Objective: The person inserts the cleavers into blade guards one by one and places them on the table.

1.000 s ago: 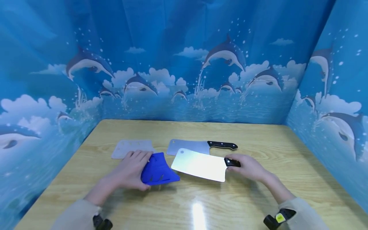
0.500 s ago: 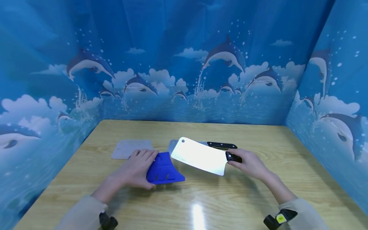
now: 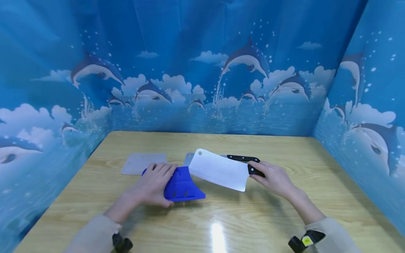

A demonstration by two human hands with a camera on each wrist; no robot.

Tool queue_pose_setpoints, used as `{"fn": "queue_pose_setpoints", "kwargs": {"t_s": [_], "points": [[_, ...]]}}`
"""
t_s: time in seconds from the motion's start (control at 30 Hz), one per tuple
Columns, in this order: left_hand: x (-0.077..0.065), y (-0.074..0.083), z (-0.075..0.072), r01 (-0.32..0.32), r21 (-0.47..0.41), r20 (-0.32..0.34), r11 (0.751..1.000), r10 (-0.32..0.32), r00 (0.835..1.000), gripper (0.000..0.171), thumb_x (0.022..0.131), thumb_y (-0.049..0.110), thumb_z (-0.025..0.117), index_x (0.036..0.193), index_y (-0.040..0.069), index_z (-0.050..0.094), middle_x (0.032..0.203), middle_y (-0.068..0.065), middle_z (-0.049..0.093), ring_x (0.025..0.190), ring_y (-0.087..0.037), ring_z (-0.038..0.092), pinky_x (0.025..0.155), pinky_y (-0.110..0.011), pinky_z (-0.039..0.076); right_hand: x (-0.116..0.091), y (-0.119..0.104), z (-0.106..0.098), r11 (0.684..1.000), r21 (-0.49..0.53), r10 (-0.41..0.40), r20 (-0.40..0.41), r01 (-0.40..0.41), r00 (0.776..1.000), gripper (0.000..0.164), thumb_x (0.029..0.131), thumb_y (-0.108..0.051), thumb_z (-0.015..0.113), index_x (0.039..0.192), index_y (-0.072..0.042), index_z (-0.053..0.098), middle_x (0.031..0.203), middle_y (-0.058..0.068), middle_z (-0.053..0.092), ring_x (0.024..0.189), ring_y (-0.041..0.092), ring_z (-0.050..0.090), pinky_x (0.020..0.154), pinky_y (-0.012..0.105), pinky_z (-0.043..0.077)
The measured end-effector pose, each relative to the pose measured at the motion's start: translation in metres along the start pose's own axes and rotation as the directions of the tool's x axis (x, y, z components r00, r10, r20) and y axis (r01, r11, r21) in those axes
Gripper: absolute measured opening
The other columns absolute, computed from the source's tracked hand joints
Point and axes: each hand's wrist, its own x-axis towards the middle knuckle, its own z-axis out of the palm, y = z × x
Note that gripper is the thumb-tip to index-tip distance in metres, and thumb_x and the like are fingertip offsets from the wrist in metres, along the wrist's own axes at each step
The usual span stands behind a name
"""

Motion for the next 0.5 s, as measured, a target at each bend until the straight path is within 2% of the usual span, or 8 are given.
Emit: {"fn": "queue_pose_setpoints", "kwargs": {"t_s": [0.1,0.2,0.33,0.4,0.5], "points": [[0.0016,0.0009,0.0013,0.006,-0.001,-0.020,1.000,-0.006,1.000,0.113,0.054,0.067,0.068,0.138,-0.002,0.038,0.129,-0.014,0.049,0.113,-0.029,0.045,0.087,-0.052,0.037,0.0006,-0.0008,0.0010,0.999,-0.029,-0.018,-0.008,0.018,1.000,0.047,0.077,-0.019,0.074,0.120,-0.007,0.062,0.091,0.009,0.065,0.066,0.019,0.061,0.050,0.030,0.046],[0.0037,0.0013,0.0019,0.016,-0.011,-0.064,1.000,-0.017,0.998,0.111,0.054,0.066,0.070,0.138,-0.001,0.039,0.126,-0.015,0.051,0.112,-0.030,0.046,0.085,-0.052,0.039,0.0017,-0.0030,0.0035,1.000,-0.022,0.020,0.003,-0.020,1.000,0.048,0.076,-0.021,0.075,0.121,-0.009,0.061,0.094,0.012,0.066,0.071,0.024,0.063,0.054,0.036,0.049],[0.0061,0.0009,0.0006,0.032,-0.028,-0.118,0.999,-0.035,0.992,0.110,0.052,0.064,0.071,0.137,0.001,0.042,0.122,-0.015,0.053,0.110,-0.031,0.048,0.082,-0.052,0.040,0.0036,-0.0067,0.0068,0.997,-0.003,0.083,0.007,-0.083,0.996,0.049,0.075,-0.023,0.076,0.121,-0.009,0.062,0.089,0.011,0.067,0.070,0.024,0.063,0.055,0.037,0.050],[0.0065,0.0010,-0.0006,0.043,-0.029,-0.113,0.999,-0.046,0.993,0.109,0.052,0.064,0.071,0.137,0.001,0.043,0.122,-0.015,0.053,0.110,-0.032,0.047,0.082,-0.051,0.040,0.0040,-0.0076,0.0075,0.997,-0.012,0.076,-0.007,-0.076,0.997,0.049,0.074,-0.022,0.077,0.120,-0.009,0.063,0.085,0.010,0.066,0.067,0.022,0.062,0.054,0.035,0.050],[0.0066,0.0019,-0.0022,0.059,-0.025,-0.075,0.998,-0.060,0.995,0.109,0.053,0.065,0.070,0.138,0.003,0.041,0.124,-0.015,0.052,0.111,-0.032,0.047,0.083,-0.051,0.039,0.0038,-0.0070,0.0074,0.999,-0.029,0.023,-0.036,-0.024,0.999,0.049,0.074,-0.020,0.077,0.119,-0.008,0.063,0.080,0.008,0.066,0.062,0.018,0.061,0.050,0.030,0.048]]}}
